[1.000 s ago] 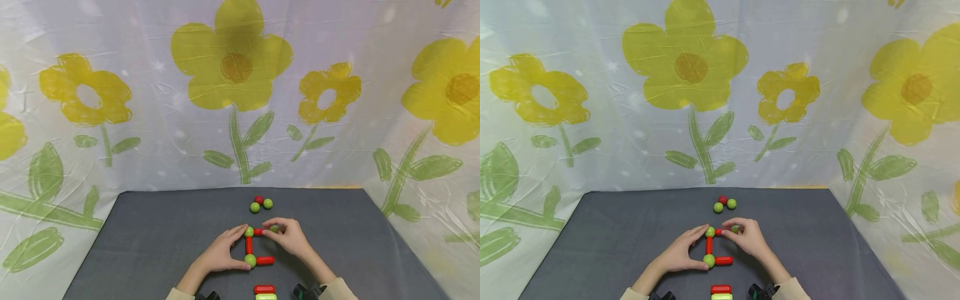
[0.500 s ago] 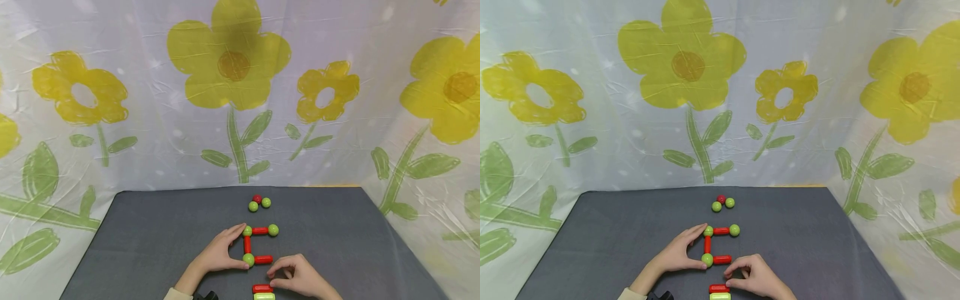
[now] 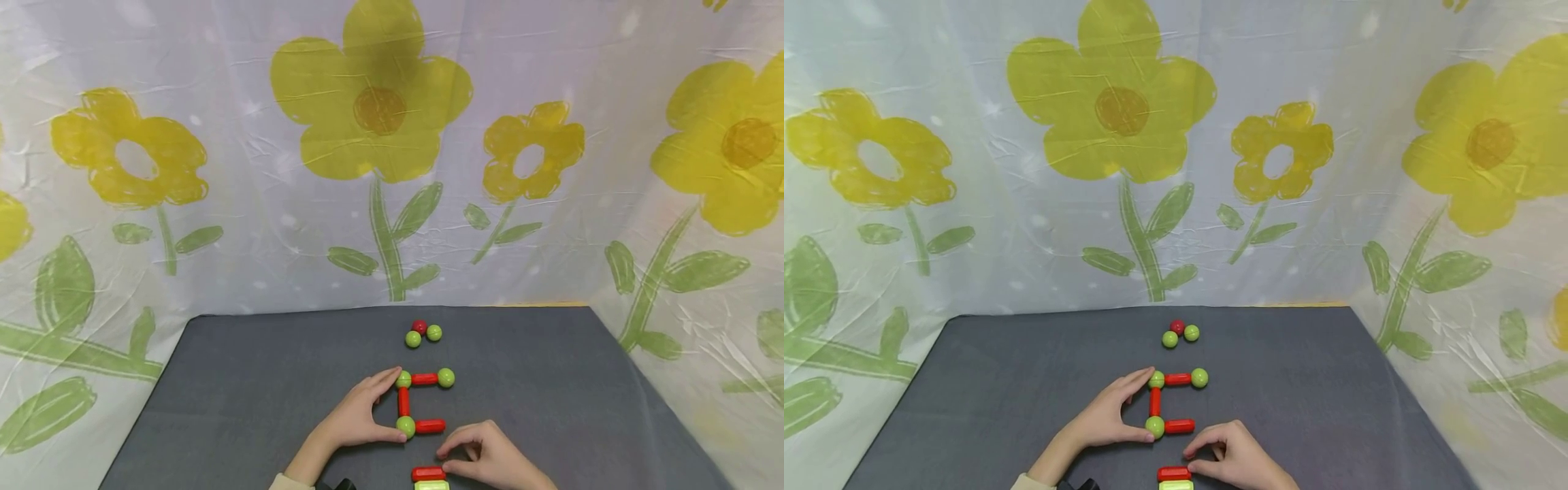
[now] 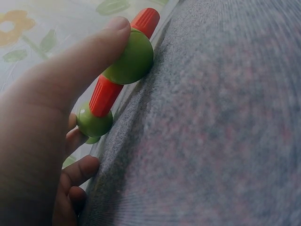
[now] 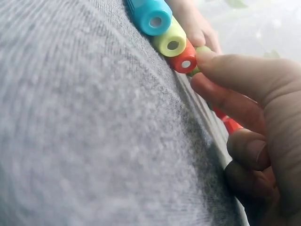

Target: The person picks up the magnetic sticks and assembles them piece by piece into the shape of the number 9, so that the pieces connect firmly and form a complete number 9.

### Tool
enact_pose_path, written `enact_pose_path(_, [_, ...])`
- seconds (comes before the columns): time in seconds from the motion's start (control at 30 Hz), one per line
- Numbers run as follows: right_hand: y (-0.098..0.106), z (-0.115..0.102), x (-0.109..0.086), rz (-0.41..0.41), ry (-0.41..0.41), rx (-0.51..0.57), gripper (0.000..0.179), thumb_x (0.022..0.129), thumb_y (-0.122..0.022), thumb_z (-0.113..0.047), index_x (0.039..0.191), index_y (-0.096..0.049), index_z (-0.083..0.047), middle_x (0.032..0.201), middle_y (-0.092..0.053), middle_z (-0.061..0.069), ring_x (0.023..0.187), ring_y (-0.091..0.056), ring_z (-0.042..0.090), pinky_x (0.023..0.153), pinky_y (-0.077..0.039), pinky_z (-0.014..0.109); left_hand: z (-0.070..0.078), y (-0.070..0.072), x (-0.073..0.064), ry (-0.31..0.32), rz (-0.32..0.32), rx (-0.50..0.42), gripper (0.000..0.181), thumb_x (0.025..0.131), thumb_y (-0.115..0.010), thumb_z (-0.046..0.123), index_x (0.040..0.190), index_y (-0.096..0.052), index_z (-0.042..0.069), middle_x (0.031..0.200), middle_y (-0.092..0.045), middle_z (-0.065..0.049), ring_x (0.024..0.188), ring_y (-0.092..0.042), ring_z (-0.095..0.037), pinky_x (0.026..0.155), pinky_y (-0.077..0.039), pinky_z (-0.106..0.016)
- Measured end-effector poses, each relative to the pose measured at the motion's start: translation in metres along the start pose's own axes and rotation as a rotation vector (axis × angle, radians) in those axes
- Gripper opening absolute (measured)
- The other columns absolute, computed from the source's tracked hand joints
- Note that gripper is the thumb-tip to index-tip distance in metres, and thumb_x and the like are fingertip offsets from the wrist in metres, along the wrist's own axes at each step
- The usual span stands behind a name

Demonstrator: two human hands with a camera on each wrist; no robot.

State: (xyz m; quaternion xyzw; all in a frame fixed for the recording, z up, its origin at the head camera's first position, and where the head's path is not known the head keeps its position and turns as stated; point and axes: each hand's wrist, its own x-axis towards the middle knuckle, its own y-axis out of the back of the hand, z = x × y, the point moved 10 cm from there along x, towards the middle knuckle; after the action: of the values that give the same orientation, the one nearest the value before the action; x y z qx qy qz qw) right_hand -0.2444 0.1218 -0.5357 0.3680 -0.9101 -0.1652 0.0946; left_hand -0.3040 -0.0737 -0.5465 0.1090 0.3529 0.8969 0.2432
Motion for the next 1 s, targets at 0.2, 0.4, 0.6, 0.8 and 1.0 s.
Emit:
enact_pose_path(0.2, [-0.004, -0.002, 0.001, -0.004, 0.004, 0.008, 0.019, 0.098, -0.079, -0.024, 0.114, -0.082, -0.015, 0.104, -0.08, -0.005, 0.05, -0.039, -0.007, 0.046, -0.035, 0.016, -0.003, 0.0, 0.0, 0.002, 0.004, 0.011, 0.114, 0.078, -0.084, 0.071, 0.169, -0.033, 0.024, 0.17, -0.037, 0.003, 0.151, -0.041, -0.034, 0.116, -0.036, -0.067])
enact_pose_path(0.4, [-0.008, -0.008, 0.001, -0.022, 0.041, -0.012, 0.02, 0.097, -0.08, -0.025, 0.114, -0.082, -0.014, 0.104, -0.08, -0.003, 0.052, -0.04, -0.007, 0.048, -0.036, 0.014, -0.001, 0.0, -0.001, -0.004, 0.006, 0.002, 0.114, 0.078, -0.084, 0.07, 0.169, -0.033, 0.024, 0.17, -0.037, 0.003, 0.151, -0.042, -0.034, 0.115, -0.036, -0.068])
enact_pose_path(0.6, [-0.01, -0.008, 0.001, -0.032, 0.04, -0.019, 0.017, 0.096, -0.081, -0.023, 0.112, -0.083, -0.016, 0.103, -0.078, -0.006, 0.056, -0.043, -0.007, 0.051, -0.038, 0.014, 0.002, 0.0, -0.001, -0.012, 0.007, -0.005, 0.113, 0.078, -0.085, 0.069, 0.168, -0.034, 0.022, 0.17, -0.038, 0.002, 0.15, -0.042, -0.034, 0.116, -0.035, -0.068])
enact_pose_path(0.8, [-0.011, -0.01, 0.001, -0.027, 0.071, -0.033, 0.015, 0.096, -0.081, -0.024, 0.11, -0.083, -0.016, 0.105, -0.079, -0.005, 0.057, -0.044, -0.008, 0.051, -0.039, 0.013, 0.002, 0.0, 0.0, -0.012, 0.008, 0.001, 0.113, 0.078, -0.085, 0.068, 0.168, -0.034, 0.023, 0.17, -0.038, 0.003, 0.15, -0.042, -0.035, 0.115, -0.036, -0.068])
enact_pose_path(1.0, [-0.008, -0.01, 0.001, -0.001, 0.09, -0.05, 0.015, 0.096, -0.082, -0.024, 0.109, -0.083, -0.017, 0.104, -0.079, -0.005, 0.056, -0.043, -0.009, 0.049, -0.039, 0.014, 0.002, 0.0, 0.0, -0.012, 0.008, 0.004, 0.114, 0.078, -0.085, 0.068, 0.168, -0.034, 0.022, 0.17, -0.038, 0.002, 0.15, -0.043, -0.034, 0.115, -0.036, -0.068])
